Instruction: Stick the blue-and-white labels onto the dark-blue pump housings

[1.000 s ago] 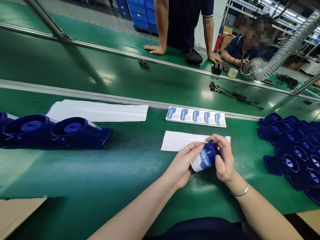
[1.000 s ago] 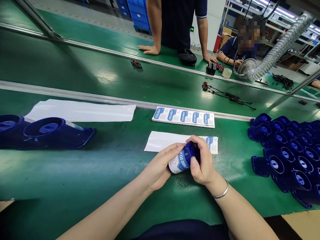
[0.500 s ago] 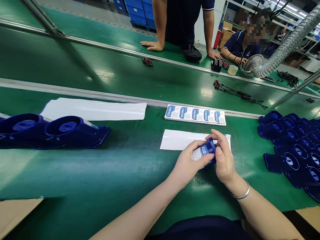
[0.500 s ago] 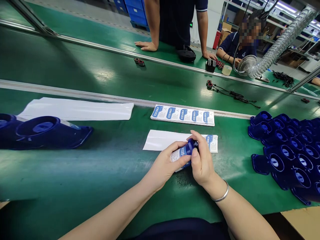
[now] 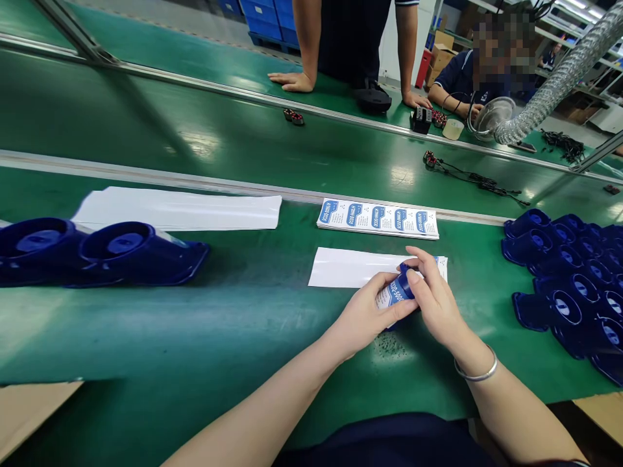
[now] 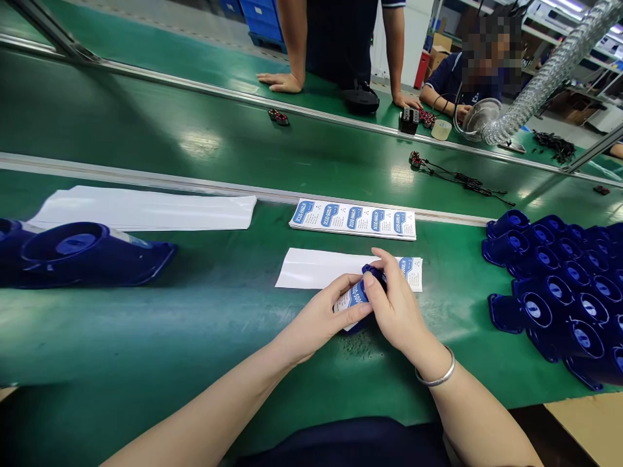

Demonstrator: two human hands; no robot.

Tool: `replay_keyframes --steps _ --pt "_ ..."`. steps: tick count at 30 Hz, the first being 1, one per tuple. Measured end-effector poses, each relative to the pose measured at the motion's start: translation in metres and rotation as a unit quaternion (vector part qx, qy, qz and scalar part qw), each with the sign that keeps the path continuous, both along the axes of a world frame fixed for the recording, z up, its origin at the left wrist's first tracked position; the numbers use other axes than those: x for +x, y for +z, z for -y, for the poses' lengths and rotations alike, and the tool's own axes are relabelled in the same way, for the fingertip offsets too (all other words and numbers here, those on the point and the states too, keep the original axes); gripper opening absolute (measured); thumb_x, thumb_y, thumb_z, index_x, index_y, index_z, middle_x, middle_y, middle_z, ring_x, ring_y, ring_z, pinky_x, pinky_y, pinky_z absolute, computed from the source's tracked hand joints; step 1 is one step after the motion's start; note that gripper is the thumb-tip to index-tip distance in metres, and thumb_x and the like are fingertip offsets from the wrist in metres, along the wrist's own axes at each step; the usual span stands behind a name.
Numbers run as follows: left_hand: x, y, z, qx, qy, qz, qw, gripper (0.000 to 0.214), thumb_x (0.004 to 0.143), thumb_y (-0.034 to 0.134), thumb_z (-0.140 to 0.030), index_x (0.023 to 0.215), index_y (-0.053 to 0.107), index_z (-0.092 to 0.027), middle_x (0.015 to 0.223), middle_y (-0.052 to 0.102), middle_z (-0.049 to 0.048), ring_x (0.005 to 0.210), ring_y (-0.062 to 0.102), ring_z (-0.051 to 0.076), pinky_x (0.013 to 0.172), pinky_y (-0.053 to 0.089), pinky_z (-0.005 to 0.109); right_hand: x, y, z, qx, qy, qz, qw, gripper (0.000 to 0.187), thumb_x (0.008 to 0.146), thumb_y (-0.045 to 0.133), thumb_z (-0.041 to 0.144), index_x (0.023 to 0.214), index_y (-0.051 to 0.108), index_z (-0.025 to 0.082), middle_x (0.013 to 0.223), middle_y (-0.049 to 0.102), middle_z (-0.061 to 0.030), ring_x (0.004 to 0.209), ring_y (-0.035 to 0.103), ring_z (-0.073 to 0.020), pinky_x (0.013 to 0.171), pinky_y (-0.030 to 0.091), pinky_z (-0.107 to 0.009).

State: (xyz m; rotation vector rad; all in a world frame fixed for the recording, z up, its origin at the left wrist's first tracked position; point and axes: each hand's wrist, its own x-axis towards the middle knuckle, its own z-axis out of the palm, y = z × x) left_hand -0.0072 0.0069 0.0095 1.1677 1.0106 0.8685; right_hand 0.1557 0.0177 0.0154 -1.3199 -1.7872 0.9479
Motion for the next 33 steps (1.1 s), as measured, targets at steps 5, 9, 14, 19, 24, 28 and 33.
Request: replay_keyframes --steps 5,9,14,19,24,28,33 --pt "0.001 -0.001 0.001 -0.037 0.012 0.024 0.999 0.044 0.077 0.080 -0.037 0.113 0.061 -0.020 0.119 0.066 0.0078 0.115 0.059 0.028 0.098 0.046 0.041 -0.003 0.003 0.001 -0.003 0.009 0.026 1.000 0.045 0.104 0.039 0.047 0.143 0.045 0.025 0.125 0.060 -0.0096 0.120 0.057 -0.0269 0.103 0.044 -0.047" --pt "0.000 -0.002 0.003 -0.046 -0.014 0.032 0.998 0.049 0.074 0.082 -0.028 0.118 0.059 -0.020 0.124 0.065 0.0092 0.116 0.059 0.028 0.097 0.048 0.040 -0.001 0.004 -0.004 -0.009 -0.002 0.005 1.000 0.044 0.100 0.045 0.041 0.140 0.045 0.024 0.116 0.064 -0.0076 0.103 0.062 -0.0245 0.093 0.048 -0.043" --pt "-0.004 -0.004 0.003 -0.003 -0.072 -0.013 0.997 0.066 0.078 0.079 -0.025 0.138 0.052 -0.022 0.139 0.060 0.0125 0.124 0.059 0.031 0.104 0.048 0.045 0.008 0.007 -0.016 -0.039 -0.011 -0.087 0.995 0.047 0.093 0.054 0.036 0.137 0.046 0.022 0.101 0.070 -0.0039 0.091 0.064 -0.0217 0.085 0.049 -0.038" --pt "-0.003 -0.003 0.007 0.050 -0.082 -0.046 0.994 0.085 0.080 0.078 -0.025 0.154 0.037 -0.029 0.163 0.036 0.0094 0.149 0.036 0.030 0.122 0.034 0.045 0.016 0.004 -0.026 -0.120 -0.073 -0.192 0.971 0.045 0.093 0.053 0.046 0.132 0.052 0.024 0.091 0.070 -0.0015 0.090 0.065 -0.0231 0.081 0.051 -0.038" --pt "-0.001 0.003 0.009 0.032 -0.077 -0.043 0.996 0.099 0.073 0.085 -0.029 0.157 0.032 -0.031 0.166 0.030 0.0098 0.150 0.033 0.035 0.120 0.038 0.049 0.018 0.001 -0.028 -0.150 -0.097 -0.229 0.957 0.043 0.092 0.054 0.047 0.129 0.056 0.025 0.088 0.067 0.0000 0.078 0.061 -0.0202 0.069 0.047 -0.033" --pt "-0.003 0.002 0.009 0.002 -0.084 0.013 0.996 0.097 0.076 0.084 -0.036 0.157 0.032 -0.029 0.167 0.029 0.0111 0.151 0.033 0.034 0.122 0.036 0.046 0.015 0.001 -0.027 -0.147 -0.106 -0.222 0.958 0.042 0.091 0.055 0.048 0.127 0.058 0.026 0.084 0.065 0.0017 0.074 0.058 -0.0189 0.067 0.044 -0.032" --pt "-0.002 -0.004 0.008 0.000 -0.053 0.040 0.998 0.074 0.090 0.068 -0.048 0.152 0.039 -0.023 0.163 0.037 0.0128 0.151 0.034 0.030 0.123 0.033 0.043 0.014 -0.001 -0.027 -0.142 -0.113 -0.208 0.961 0.044 0.091 0.056 0.051 0.126 0.058 0.025 0.088 0.067 0.0006 0.080 0.060 -0.0205 0.075 0.046 -0.035"
